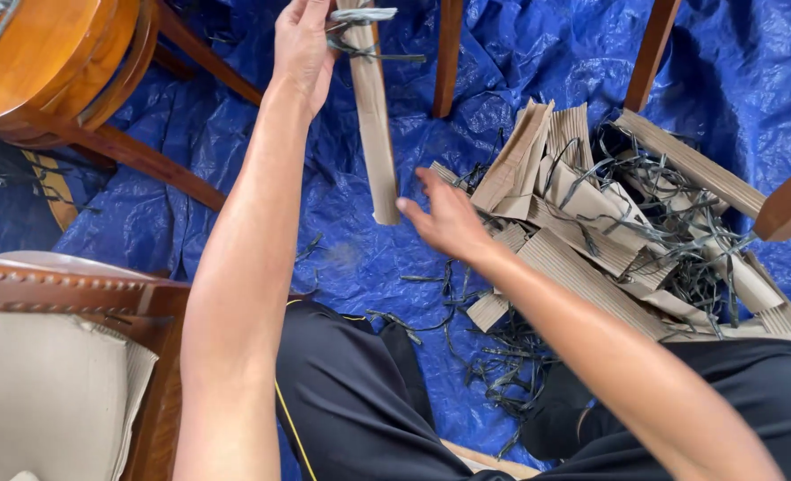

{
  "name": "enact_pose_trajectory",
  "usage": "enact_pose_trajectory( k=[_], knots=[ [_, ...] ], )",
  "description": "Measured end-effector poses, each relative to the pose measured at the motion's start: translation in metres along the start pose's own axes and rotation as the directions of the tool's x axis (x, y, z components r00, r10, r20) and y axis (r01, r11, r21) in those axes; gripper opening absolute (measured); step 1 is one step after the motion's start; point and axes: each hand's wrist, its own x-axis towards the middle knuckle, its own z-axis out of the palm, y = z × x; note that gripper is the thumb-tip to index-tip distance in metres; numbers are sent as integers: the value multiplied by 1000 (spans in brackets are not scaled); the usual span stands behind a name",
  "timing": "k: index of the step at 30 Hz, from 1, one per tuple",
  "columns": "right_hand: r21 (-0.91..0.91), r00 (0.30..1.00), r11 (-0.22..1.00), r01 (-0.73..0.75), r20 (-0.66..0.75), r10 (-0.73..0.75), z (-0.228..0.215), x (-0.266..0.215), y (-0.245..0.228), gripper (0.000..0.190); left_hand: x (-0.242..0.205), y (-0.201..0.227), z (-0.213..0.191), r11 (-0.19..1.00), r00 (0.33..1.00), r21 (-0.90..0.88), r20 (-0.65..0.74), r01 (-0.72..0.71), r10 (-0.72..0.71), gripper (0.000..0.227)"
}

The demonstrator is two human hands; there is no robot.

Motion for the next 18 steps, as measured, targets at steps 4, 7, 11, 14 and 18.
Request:
enact_pose_trajectory(
  k=[4, 7, 11, 14, 18],
  knots=[
    [190, 950, 982, -22, -302, 80, 38, 23, 2, 59, 11, -11, -5, 988, 987, -4, -43, -156, 156, 24],
    [191, 861, 982, -6, -499, 103, 35, 17, -26, 32, -11, 21, 17, 979, 980, 53, -21, -198, 200, 21],
    [255, 854, 960, 115, -519, 35, 55, 26, -18, 24, -4, 16, 20, 944, 954, 210, -103, -255, 281, 21],
    [325, 878, 945, 45, -465, 118, 60, 28, -19, 23, -12, 29, 40, 945, 956, 153, -14, -288, 293, 25],
    [465, 867, 883, 56, -462, 188, 70, 30, -14, 21, -18, 14, 47, 836, 907, 415, -57, -358, 417, 30]
  ],
)
